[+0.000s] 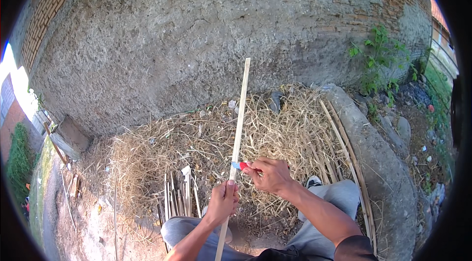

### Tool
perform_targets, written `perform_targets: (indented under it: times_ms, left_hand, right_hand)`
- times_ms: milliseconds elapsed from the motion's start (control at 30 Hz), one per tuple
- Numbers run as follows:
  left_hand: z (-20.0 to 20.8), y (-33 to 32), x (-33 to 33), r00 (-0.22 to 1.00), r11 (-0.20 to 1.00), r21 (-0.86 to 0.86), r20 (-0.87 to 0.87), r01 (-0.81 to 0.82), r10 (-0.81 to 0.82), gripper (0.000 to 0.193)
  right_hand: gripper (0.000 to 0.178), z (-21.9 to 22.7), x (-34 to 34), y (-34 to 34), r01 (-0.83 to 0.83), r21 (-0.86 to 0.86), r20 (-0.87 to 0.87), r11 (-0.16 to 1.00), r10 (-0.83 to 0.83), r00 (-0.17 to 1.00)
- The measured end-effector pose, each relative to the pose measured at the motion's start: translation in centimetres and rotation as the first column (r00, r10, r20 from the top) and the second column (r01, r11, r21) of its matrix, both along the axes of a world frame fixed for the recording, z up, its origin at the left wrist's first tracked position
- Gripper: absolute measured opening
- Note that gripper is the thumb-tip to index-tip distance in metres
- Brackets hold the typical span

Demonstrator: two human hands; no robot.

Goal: The person shaves a thin strip of bamboo using a small red cutter, repeatedly running the blade along the length of the strip while holding it by hand.

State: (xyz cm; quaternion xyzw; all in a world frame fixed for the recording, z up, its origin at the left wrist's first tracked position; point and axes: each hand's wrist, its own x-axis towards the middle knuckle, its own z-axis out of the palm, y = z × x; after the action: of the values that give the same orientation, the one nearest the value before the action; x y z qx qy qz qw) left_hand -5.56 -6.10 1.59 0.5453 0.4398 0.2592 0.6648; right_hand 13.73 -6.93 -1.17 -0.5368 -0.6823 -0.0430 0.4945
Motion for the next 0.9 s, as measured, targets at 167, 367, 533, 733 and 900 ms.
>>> perform_targets:
  times_ms: [167, 367, 533, 733, 900]
  left_hand:
    - [-0.2, 0.1, 0.1, 1.000, 1.000, -0.010, 0.023, 0.002, -0.002, 0.029]
    - [-0.2, -0.2, 0.5, 1.000, 0.999, 0.020, 0.007, -0.029, 0.029, 0.029]
    - [-1.0, -0.8, 0.8, 0.999, 0.995, 0.090, -0.027, -0.033, 0.036, 0.030]
    - [-1.4, -1.3, 0.4, 0.998, 0.993, -0.104, -0.046, 0.047, -0.052, 0.030]
    - [-0.7, -1.6, -0.3, 0.996, 0.992, -0.107, -0.041, 0.069, -0.074, 0.029]
  right_hand:
    - [0.017, -0.5, 0.3, 0.4, 0.014, -0.001, 0.032, 1.000, -0.014, 0.999]
    - [0.016, -0.9, 0.4, 0.9, 0.020, 0.009, 0.037, 1.000, -0.020, 0.999]
    - [0.020, -1.9, 0.8, 1.5, 0.061, 0.055, 0.010, 0.997, -0.061, 0.998]
    - [0.025, -1.9, 4.5, 3.7, 0.162, -0.084, 0.040, 0.983, -0.159, 0.987]
    - [0.026, -2.8, 4.1, 3.7, 0.156, -0.037, 0.035, 0.987, -0.155, 0.987]
